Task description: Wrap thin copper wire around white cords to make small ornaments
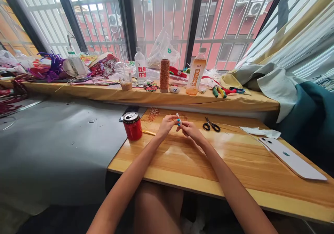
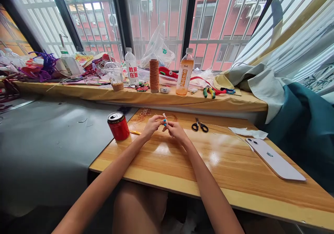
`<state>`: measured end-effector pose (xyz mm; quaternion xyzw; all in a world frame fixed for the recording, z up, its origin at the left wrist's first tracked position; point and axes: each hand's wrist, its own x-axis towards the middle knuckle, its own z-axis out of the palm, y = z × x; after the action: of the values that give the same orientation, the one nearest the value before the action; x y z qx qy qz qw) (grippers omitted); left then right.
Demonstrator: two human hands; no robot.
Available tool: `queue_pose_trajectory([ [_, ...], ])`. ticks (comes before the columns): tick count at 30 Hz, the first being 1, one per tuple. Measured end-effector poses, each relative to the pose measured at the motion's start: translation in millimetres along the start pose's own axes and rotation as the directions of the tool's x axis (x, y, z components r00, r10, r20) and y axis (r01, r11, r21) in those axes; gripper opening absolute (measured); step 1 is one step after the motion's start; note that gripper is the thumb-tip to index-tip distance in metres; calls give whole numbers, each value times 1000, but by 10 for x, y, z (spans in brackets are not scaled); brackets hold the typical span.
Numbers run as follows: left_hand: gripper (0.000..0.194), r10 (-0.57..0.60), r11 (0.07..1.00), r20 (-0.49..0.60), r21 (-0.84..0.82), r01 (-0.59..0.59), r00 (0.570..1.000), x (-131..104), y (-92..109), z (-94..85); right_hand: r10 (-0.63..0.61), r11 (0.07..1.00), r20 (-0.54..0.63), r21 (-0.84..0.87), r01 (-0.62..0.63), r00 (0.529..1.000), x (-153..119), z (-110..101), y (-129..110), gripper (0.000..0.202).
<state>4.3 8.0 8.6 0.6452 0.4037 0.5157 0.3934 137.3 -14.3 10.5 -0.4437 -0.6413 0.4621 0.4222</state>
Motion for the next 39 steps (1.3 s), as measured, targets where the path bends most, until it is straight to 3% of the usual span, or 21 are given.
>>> queue_pose_trajectory([
  [3,32,253,913,-157,366,-181,955,-33,4,-29,-100,969,-164,-238,59,981,18,0,33,25],
  [6,29,380,762,-53,583,-280,924,-95,22,-51,-193,858,-182,-508,76,964,-2,-6,26,21],
  [9,21,418,664,89,650,-371,904,-124,15,-62,-210,687,-154,-726,33,965,-39,18,9,25],
  [12,17,415,646,130,654,-392,901,-105,-26,-74,-224,512,-125,-859,8,966,-71,56,-4,30],
  [14,16,409,644,140,656,-394,902,-85,-58,-83,-220,458,-87,-889,24,972,-83,70,-9,32],
  [18,16,408,625,148,674,-394,901,-65,-97,-96,-241,471,-92,-881,33,966,-80,61,2,29],
  [25,15,399,615,145,690,-381,906,-62,-103,-111,-323,599,-70,-787,147,944,-42,29,74,26],
  [34,14,359,671,123,655,-348,925,-62,-168,-99,-322,464,-8,-873,151,947,-87,60,32,26],
  [39,12,379,728,102,580,-364,920,-38,-240,-74,-320,439,8,-885,156,947,-111,91,16,28],
])
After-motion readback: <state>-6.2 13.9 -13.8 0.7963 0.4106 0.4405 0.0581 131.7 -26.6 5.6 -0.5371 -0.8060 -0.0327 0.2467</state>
